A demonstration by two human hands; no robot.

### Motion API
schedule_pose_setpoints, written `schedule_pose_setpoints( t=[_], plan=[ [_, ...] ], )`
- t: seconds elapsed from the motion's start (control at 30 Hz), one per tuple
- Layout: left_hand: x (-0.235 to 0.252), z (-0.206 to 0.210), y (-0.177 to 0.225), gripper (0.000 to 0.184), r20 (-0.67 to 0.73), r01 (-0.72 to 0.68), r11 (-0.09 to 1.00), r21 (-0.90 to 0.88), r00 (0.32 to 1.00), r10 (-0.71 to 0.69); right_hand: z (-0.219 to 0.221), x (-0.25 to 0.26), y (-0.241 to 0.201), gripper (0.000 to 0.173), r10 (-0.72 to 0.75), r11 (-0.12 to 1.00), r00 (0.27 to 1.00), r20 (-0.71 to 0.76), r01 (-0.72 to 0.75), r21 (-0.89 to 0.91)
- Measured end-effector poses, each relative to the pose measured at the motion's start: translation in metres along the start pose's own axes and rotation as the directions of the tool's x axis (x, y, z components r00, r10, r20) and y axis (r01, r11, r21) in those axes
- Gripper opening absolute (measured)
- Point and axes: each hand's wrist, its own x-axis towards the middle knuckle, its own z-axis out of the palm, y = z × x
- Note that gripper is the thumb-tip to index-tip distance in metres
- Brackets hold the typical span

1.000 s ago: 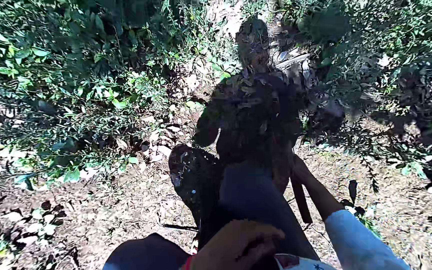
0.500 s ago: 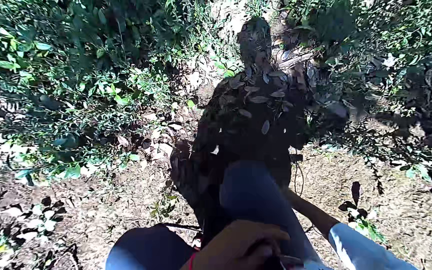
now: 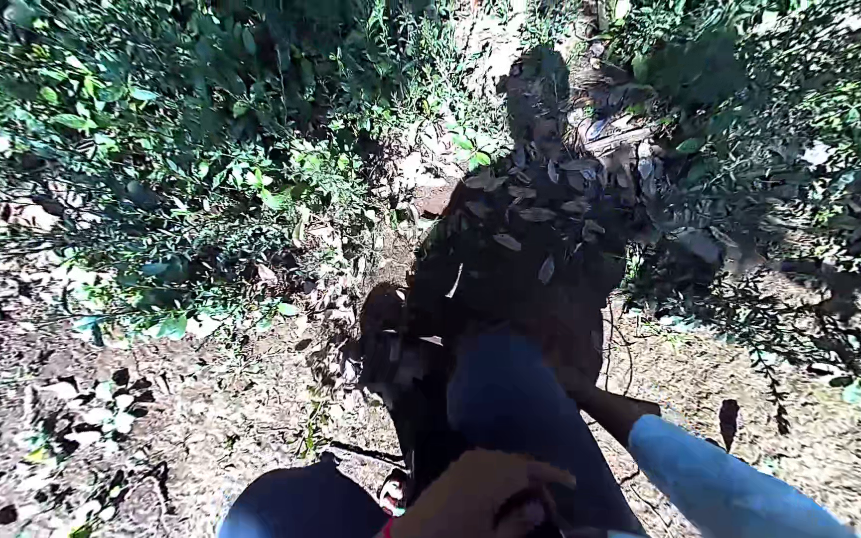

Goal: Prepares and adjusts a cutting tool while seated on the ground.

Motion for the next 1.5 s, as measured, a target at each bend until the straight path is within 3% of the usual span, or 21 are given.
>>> schedule_pose_setpoints(
  t=[0.1, 0.2, 0.3, 0.37, 0.43, 0.5, 0.57, 0.63, 0.7, 0.77, 0.83, 0.9, 0.97, 1.03, 1.07, 1.13, 1.23, 1.3, 1.37, 1.43, 1.5],
  plan=[
    [0.007, 0.000, 0.015, 0.032, -0.022, 0.081, 0.997, 0.008, 0.997, -0.081, -0.031, 0.012, 0.022, 0.055, 0.034, 0.999, 0.995, -0.093, -0.033, 0.017],
    [0.019, 0.001, 0.021, 0.034, -0.051, 0.108, 0.994, 0.009, 0.993, -0.107, -0.091, 0.005, 0.027, 0.060, 0.186, 0.940, 0.915, -0.358, -0.060, 0.336],
    [0.031, 0.001, 0.031, 0.034, -0.058, 0.119, 0.991, 0.062, 0.992, -0.115, -0.165, 0.004, 0.006, 0.051, 0.283, 0.747, 0.771, -0.570, 0.195, 0.635],
    [0.035, 0.002, 0.039, 0.032, -0.070, 0.123, 0.985, 0.122, 0.991, -0.115, -0.209, 0.009, -0.018, 0.040, 0.350, 0.597, 0.675, -0.649, 0.373, 0.710],
    [0.038, 0.001, 0.049, 0.031, -0.085, 0.138, 0.973, 0.184, 0.989, -0.124, -0.237, 0.041, -0.029, 0.034, 0.396, 0.472, 0.634, -0.664, 0.480, 0.739],
    [0.041, -0.004, 0.049, 0.031, -0.096, 0.142, 0.958, 0.251, 0.988, -0.121, -0.228, 0.092, -0.035, 0.030, 0.354, 0.507, 0.707, -0.612, 0.404, 0.761],
    [0.044, -0.009, 0.040, 0.031, -0.064, 0.137, 0.942, 0.308, 0.990, -0.123, -0.172, 0.120, -0.033, 0.033, 0.268, 0.710, 0.879, -0.394, 0.096, 0.698],
    [0.050, -0.017, 0.033, 0.031, -0.028, 0.106, 0.940, 0.325, 0.994, -0.103, -0.121, 0.113, -0.029, 0.043, 0.237, 0.805, 0.952, -0.197, -0.079, 0.588],
    [0.051, -0.026, 0.033, 0.032, 0.014, 0.104, 0.950, 0.295, 0.994, -0.113, -0.111, 0.094, -0.020, 0.052, 0.251, 0.794, 0.947, -0.199, -0.083, 0.602],
    [0.045, -0.036, 0.032, 0.032, 0.041, 0.147, 0.957, 0.252, 0.986, -0.162, -0.134, 0.072, -0.017, 0.047, 0.249, 0.735, 0.923, -0.295, 0.018, 0.678],
    [0.039, -0.040, 0.030, 0.032, 0.024, 0.176, 0.958, 0.226, 0.982, -0.186, -0.168, 0.059, -0.028, 0.032, 0.315, 0.613, 0.834, -0.453, 0.185, 0.768],
    [0.036, -0.042, 0.029, 0.030, -0.032, 0.188, 0.957, 0.221, 0.982, -0.186, -0.197, 0.052, -0.049, 0.040, 0.333, 0.558, 0.775, -0.538, 0.298, 0.774],
    [0.030, -0.040, 0.024, 0.029, -0.059, 0.194, 0.950, 0.246, 0.981, -0.185, -0.196, 0.079, -0.052, 0.043, 0.260, 0.598, 0.803, -0.537, 0.303, 0.742],
    [0.027, -0.040, 0.022, 0.029, -0.060, 0.183, 0.946, 0.267, 0.983, -0.173, -0.158, 0.131, -0.050, 0.037, 0.231, 0.703, 0.889, -0.395, 0.128, 0.699],
    [0.028, -0.041, 0.021, 0.030, -0.052, 0.176, 0.947, 0.268, 0.984, -0.169, -0.134, 0.137, -0.050, 0.038, 0.231, 0.752, 0.938, -0.259, -0.003, 0.659],
    [0.031, -0.044, 0.021, 0.032, -0.022, 0.173, 0.957, 0.234, 0.985, -0.173, -0.106, 0.124, -0.047, 0.044, 0.268, 0.760, 0.948, -0.171, -0.099, 0.643],
    [0.030, -0.049, 0.020, 0.033, -0.008, 0.173, 0.967, 0.189, 0.985, -0.174, -0.136, 0.087, -0.031, 0.053, 0.307, 0.705, 0.913, -0.267, -0.030, 0.709],
    [0.028, -0.046, 0.020, 0.031, -0.050, 0.163, 0.964, 0.209, 0.986, -0.156, -0.167, 0.059, -0.041, 0.035, 0.298, 0.692, 0.841, -0.451, 0.134, 0.709],
    [0.028, -0.044, 0.023, 0.030, -0.089, 0.171, 0.956, 0.240, 0.984, -0.154, -0.189, 0.044, -0.059, 0.041, 0.224, 0.712, 0.778, -0.587, 0.281, 0.644],
    [0.029, -0.043, 0.028, 0.029, -0.119, 0.202, 0.941, 0.271, 0.977, -0.175, -0.195, 0.088, -0.072, 0.040, 0.178, 0.674, 0.799, -0.575, 0.327, 0.663],
    [0.029, -0.042, 0.031, 0.031, -0.091, 0.234, 0.927, 0.294, 0.972, -0.216, -0.160, 0.155, -0.076, 0.036, 0.197, 0.689, 0.888, -0.416, 0.176, 0.703]
  ],
)
